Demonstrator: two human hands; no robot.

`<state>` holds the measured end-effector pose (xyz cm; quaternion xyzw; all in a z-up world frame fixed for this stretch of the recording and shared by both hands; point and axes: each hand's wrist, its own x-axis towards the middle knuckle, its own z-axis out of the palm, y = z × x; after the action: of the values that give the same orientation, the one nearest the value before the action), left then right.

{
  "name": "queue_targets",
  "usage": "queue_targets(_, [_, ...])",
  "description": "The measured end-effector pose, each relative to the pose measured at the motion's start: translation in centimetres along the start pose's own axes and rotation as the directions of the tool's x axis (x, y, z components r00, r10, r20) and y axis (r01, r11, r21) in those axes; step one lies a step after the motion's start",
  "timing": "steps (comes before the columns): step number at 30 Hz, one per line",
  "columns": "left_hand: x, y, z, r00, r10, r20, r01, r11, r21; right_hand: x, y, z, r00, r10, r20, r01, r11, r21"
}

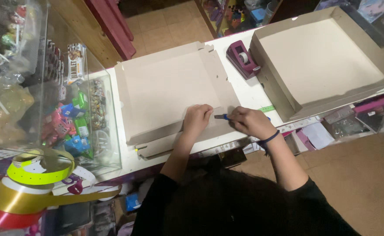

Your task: The person uses a blue utility knife to cut along the edges of a flat cardboard box on a counter. They repeatedly score and fold the cardboard flaps, removing small strips of material. The person handles the cardboard and knife throughout the clip.

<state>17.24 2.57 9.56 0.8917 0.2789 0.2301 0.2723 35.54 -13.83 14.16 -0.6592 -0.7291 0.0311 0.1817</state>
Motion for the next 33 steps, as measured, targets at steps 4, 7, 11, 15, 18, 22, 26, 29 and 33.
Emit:
queue_targets(4, [-0.1, 0.1, 0.0, 0.999, 0.038, -0.019, -0.038, 0.999, -0.002, 0.3, -0.6, -0.9, 1.0, 0.009, 0.007, -0.009, 1.0, -0.015])
queue_targets(7, [-0.1, -0.1, 0.1, 0.997, 0.072, -0.024, -0.071, 0.997, 0.014, 0.5, -0.7, -1.2, 0.999, 0.016, 0.033, -0.016, 1.0, -0.012])
queue_targets(11, [-0.1, -0.3, 0.4, 0.995, 0.095, -0.032, -0.093, 0.995, 0.044, 0.7, 0.0, -0.8, 0.998, 0.003, 0.062, -0.003, 1.0, -0.003])
queue_targets(15, [-0.1, -0.8, 0.7, 0.994, 0.103, -0.023, -0.102, 0.994, 0.029, 0.7, 0.7, -0.7, 0.993, 0.001, 0.116, 0.003, 1.0, -0.028])
queue_targets(18, [-0.1, -1.2, 1.3, 0.993, 0.112, -0.032, -0.111, 0.993, 0.034, 1.1, 0.5, -1.1, 0.991, -0.001, 0.13, 0.006, 0.999, -0.039])
queue_targets(22, [-0.4, -1.1, 1.5, 0.992, 0.122, -0.029, -0.121, 0.992, 0.047, 1.4, 0.1, -1.5, 0.986, 0.024, 0.165, -0.015, 0.998, -0.055])
queue_targets(26, [-0.6, -1.2, 2.0, 0.996, 0.091, 0.013, -0.091, 0.996, -0.003, 1.8, -0.3, -1.6, 0.98, 0.041, 0.194, -0.021, 0.995, -0.1])
queue_targets(29, [-0.8, -0.5, 1.3, 0.997, 0.082, 0.009, -0.082, 0.997, -0.011, 1.8, -0.1, -1.6, 0.977, 0.071, 0.2, -0.054, 0.995, -0.088])
queue_targets(33, [-0.9, -0.7, 1.4, 0.994, 0.105, -0.013, -0.104, 0.994, 0.029, 1.6, 0.5, -1.3, 0.971, 0.115, 0.207, -0.106, 0.993, -0.053])
